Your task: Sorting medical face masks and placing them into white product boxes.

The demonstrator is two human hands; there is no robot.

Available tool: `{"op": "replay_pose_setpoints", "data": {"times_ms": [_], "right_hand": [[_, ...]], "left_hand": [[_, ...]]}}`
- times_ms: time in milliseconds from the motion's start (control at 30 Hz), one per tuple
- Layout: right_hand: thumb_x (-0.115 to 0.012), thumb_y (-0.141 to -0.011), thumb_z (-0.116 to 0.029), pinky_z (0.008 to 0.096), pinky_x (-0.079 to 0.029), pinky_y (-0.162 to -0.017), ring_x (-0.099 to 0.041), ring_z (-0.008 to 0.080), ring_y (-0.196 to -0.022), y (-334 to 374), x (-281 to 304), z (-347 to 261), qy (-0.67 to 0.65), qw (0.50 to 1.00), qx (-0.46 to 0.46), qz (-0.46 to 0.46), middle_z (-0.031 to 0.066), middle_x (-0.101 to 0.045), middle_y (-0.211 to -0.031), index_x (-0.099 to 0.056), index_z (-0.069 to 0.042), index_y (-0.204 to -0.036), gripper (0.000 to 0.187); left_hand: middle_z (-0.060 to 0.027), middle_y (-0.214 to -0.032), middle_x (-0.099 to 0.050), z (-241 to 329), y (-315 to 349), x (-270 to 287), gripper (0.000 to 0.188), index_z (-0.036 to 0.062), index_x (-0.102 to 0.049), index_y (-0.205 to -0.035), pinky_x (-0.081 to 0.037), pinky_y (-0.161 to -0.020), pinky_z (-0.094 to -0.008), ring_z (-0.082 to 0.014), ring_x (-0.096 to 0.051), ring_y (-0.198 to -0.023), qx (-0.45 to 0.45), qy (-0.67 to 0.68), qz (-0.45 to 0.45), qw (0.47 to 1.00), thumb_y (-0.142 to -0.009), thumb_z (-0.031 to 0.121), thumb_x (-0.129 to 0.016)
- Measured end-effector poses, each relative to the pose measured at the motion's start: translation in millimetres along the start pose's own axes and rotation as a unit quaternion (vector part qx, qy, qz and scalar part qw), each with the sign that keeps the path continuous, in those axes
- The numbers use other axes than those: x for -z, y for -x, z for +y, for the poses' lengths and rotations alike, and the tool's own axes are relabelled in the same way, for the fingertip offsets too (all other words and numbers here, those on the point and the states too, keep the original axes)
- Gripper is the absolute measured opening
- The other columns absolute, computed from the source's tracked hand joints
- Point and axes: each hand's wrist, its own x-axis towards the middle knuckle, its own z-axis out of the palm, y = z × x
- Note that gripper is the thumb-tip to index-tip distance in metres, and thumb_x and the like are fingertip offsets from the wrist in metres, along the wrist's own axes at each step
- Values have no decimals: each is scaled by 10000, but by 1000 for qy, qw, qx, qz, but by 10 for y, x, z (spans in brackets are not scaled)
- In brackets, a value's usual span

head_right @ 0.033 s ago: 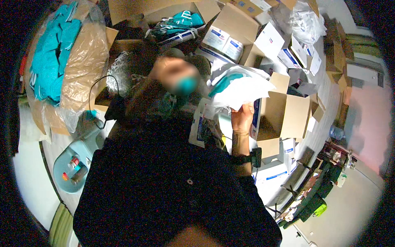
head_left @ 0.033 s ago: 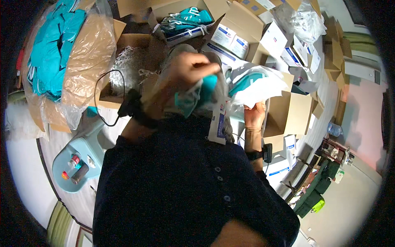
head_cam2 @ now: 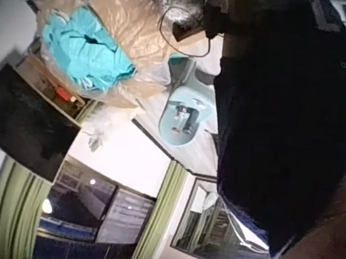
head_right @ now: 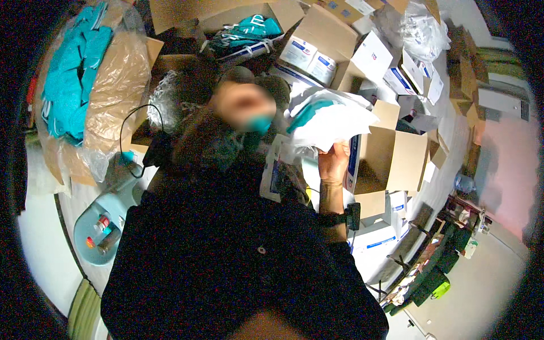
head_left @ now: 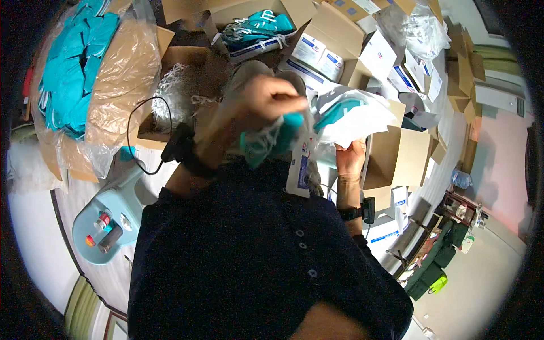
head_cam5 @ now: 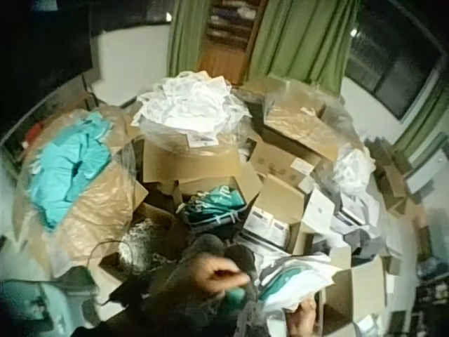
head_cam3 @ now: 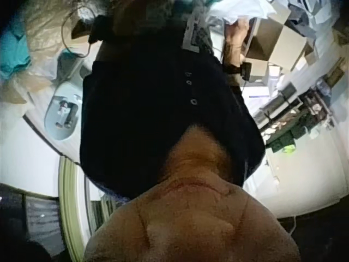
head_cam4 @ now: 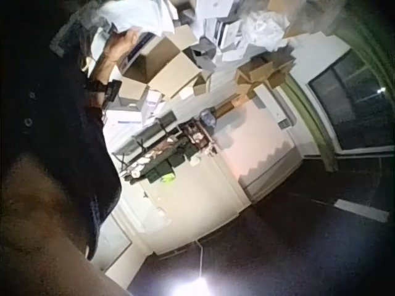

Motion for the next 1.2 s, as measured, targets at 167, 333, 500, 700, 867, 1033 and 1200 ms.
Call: {"op": "replay_pose_setpoints", "data": {"times_ms": [167, 333, 500, 700, 867, 1033, 1200], "right_hand": [[-550, -918, -140, 291, -408, -606, -508, 115, -702, -66, -133, 35, 22, 999, -1, -26, 16, -620, -909, -574, -83, -1102, 193], [-554, -918, -134, 279, -423, -620, -524, 108, -730, -88, -162, 32, 14, 998, -10, -64, 19, -620, -939, -558, -71, -1147, 238], [-505, -960, -98, 264, -441, -578, -582, 122, -692, -130, -268, 111, 18, 1000, -3, -21, 49, -665, -887, -611, -38, -1045, 149], [-518, -956, -90, 226, -422, -544, -560, 102, -642, -288, -251, 213, 101, 993, 50, 37, 16, -648, -844, -609, -48, -1002, 110], [-474, -937, -90, 310, -571, -653, -662, 176, -824, -555, 192, -15, 105, 974, 44, 197, 57, -655, -967, -599, -47, -1047, 172], [-457, -977, -153, 333, -570, -655, -643, 181, -836, -539, 495, 56, 195, 954, 2, 226, 90, -640, -993, -572, 19, -1119, 251], [-534, -961, -128, 286, -484, -530, -529, 98, -641, -456, 340, 425, 164, 955, -6, 245, 10, -566, -787, -625, -25, -950, 138]], "left_hand": [[-56, -618, -625, 102, -6, -270, 207, 124, -713, -883, -450, -521, -307, -176, -613, -555, -9, -91, 28, 995, -767, 293, -741], [-74, -639, -622, 83, -36, -302, 269, 119, -690, -900, -463, -526, -333, -185, -621, -567, 92, -77, 3, 993, -756, 341, -738], [-139, -668, -629, 129, -89, -316, 416, 38, -669, -807, -496, -576, -392, -296, -648, -624, 93, -207, -57, 972, -736, 441, -738], [-260, -616, -593, -76, -93, -309, 441, -48, -630, -640, -507, -600, -468, -387, -645, -591, 151, -217, -26, 964, -773, 372, -644], [-253, -615, -593, -375, -33, 164, 416, -67, -622, -649, -501, -601, -457, -367, -638, -573, 220, -256, 84, 938, -749, 336, -628], [-243, -640, -617, -853, -275, 769, 461, -63, -627, -657, -491, -597, -454, -341, -651, -601, 249, -223, 73, 940, -772, 384, -619], [-204, -853, -667, -1667, -1223, 1603, 496, -15, -642, -910, -513, -669, -452, -309, -671, -783, 234, -74, 97, 965, -853, 475, -587]]}}
